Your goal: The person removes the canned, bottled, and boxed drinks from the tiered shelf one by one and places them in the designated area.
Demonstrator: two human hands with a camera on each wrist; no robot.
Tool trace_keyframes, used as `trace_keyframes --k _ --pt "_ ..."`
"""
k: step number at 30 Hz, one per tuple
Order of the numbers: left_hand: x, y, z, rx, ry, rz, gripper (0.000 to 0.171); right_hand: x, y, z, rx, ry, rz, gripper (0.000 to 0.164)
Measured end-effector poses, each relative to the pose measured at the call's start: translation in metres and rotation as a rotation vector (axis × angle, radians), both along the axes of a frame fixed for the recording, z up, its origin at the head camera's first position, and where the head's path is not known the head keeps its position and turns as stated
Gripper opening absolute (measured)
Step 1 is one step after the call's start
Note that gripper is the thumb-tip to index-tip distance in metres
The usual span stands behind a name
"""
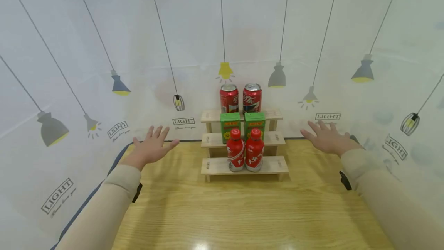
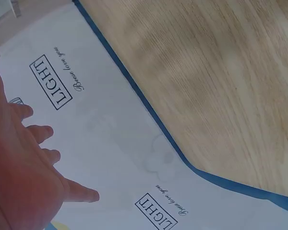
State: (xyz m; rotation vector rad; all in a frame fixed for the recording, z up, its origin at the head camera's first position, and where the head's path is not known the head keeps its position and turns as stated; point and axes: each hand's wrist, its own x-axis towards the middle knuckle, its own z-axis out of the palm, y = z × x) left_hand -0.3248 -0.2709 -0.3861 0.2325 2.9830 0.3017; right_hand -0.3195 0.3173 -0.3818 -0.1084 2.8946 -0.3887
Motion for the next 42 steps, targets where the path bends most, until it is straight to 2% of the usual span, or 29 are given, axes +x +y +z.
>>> trace_keyframes --k 3,7,12,14,20,25,33,37,42 --pt "0.003 0.006 0.002 -0.009 0.001 -0.014 0.099 0.001 -0.002 0.005 0.001 0.001 0.008 0.099" --pt "0.007 0.016 0.002 -0.063 0.015 -0.052 0.098 0.001 -0.003 0.012 0.009 -0.006 0.018 0.099" --pt "0.01 0.026 -0.006 -0.138 0.028 -0.11 0.095 -0.002 -0.007 0.025 0.022 -0.016 0.025 0.101" --pt "0.012 0.03 -0.012 -0.145 0.023 -0.119 0.095 -0.005 -0.01 0.032 0.02 -0.008 0.035 0.1" --pt "0.018 0.045 -0.034 -0.086 0.009 -0.125 0.095 -0.013 -0.025 0.055 0.011 0.015 0.085 0.097" --pt "0.023 0.061 -0.055 -0.03 -0.018 -0.132 0.096 -0.013 -0.046 0.08 0.03 0.01 0.073 0.097" --pt "0.026 0.082 -0.089 0.003 -0.057 -0.079 0.101 -0.026 -0.078 0.108 0.079 0.013 0.089 0.093" --pt "0.028 0.094 -0.099 0.033 -0.072 -0.067 0.109 -0.035 -0.093 0.118 0.072 0.015 0.126 0.092" --pt "0.03 0.106 -0.102 0.058 -0.072 -0.029 0.118 -0.047 -0.113 0.125 0.017 0.002 0.15 0.092"
